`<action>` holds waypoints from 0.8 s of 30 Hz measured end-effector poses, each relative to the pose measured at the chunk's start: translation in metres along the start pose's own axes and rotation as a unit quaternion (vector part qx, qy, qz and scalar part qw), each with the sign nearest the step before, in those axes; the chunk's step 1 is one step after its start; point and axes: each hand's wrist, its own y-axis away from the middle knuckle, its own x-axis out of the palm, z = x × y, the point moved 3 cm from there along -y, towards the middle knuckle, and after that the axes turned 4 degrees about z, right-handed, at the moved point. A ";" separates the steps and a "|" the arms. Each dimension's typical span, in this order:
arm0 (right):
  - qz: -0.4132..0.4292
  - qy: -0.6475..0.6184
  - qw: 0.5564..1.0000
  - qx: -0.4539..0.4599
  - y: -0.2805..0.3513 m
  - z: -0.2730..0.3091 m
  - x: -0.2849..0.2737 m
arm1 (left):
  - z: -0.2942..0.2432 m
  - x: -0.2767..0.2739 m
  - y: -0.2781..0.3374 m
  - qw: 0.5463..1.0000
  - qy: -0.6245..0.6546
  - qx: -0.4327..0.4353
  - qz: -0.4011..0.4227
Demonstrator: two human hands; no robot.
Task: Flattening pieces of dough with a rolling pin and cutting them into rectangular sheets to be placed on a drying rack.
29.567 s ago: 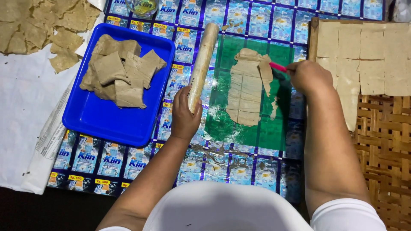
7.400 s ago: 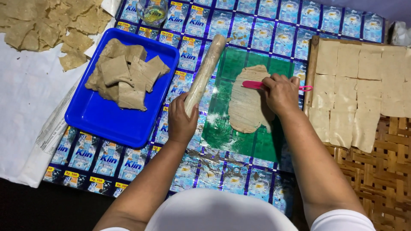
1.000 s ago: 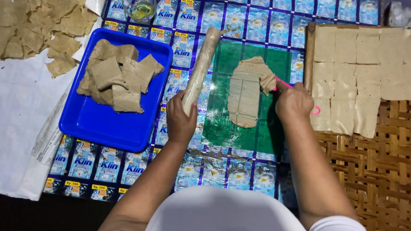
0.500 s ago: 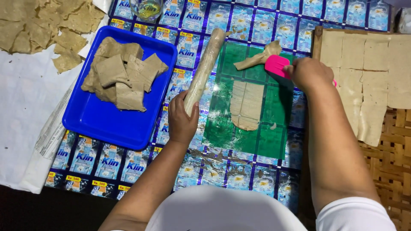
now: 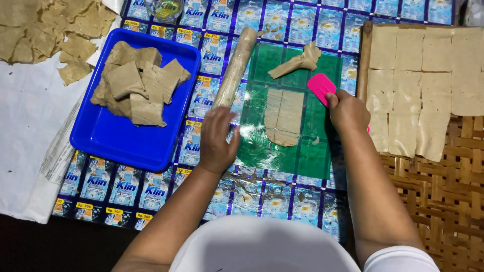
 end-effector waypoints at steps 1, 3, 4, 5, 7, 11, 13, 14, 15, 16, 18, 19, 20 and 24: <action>0.001 -0.001 1.000 0.001 0.012 -0.002 -0.005 | -0.007 0.007 0.004 1.000 0.000 0.000 0.002; 0.015 -0.017 1.000 -0.002 0.036 -0.002 -0.012 | -0.022 0.027 0.017 0.991 0.054 0.033 0.122; 0.013 -0.016 1.000 -0.002 0.052 -0.004 -0.011 | -0.025 0.032 0.019 0.991 0.055 0.034 0.120; 0.026 -0.047 0.999 0.009 0.068 -0.007 -0.009 | -0.028 0.038 0.021 0.987 0.062 0.035 0.141; 0.043 -0.076 0.996 0.024 0.106 -0.012 0.001 | -0.030 0.055 0.031 0.983 0.073 0.035 0.165; 0.110 -0.083 0.987 0.081 0.168 0.006 0.012 | -0.029 0.090 0.038 0.987 0.039 0.088 0.127; 0.130 -0.081 0.983 0.100 0.189 0.019 0.017 | -0.032 0.101 0.036 0.987 0.029 0.107 0.117; 0.135 -0.068 0.986 0.072 0.196 0.025 0.022 | -0.034 0.105 0.034 0.987 0.022 0.113 0.114; 0.139 -0.055 0.988 0.044 0.203 0.030 0.028 | -0.036 0.108 0.032 0.986 0.015 0.119 0.112; 0.137 -0.056 0.988 0.045 0.205 0.030 0.026 | -0.037 0.108 0.032 0.986 0.017 0.121 0.112; 0.154 -0.029 0.987 -0.020 0.209 0.034 0.024 | -0.039 0.108 0.030 0.984 0.020 0.124 0.126; 0.153 -0.031 0.988 -0.018 0.207 0.027 0.018 | -0.037 0.110 0.029 0.984 0.020 0.127 0.127; 0.150 -0.032 0.988 -0.026 0.204 0.022 0.013 | -0.035 0.111 0.028 0.983 0.011 0.130 0.125; 0.102 -0.125 0.987 -0.003 0.187 0.007 -0.005 | -0.030 0.110 0.023 0.984 0.004 0.142 0.109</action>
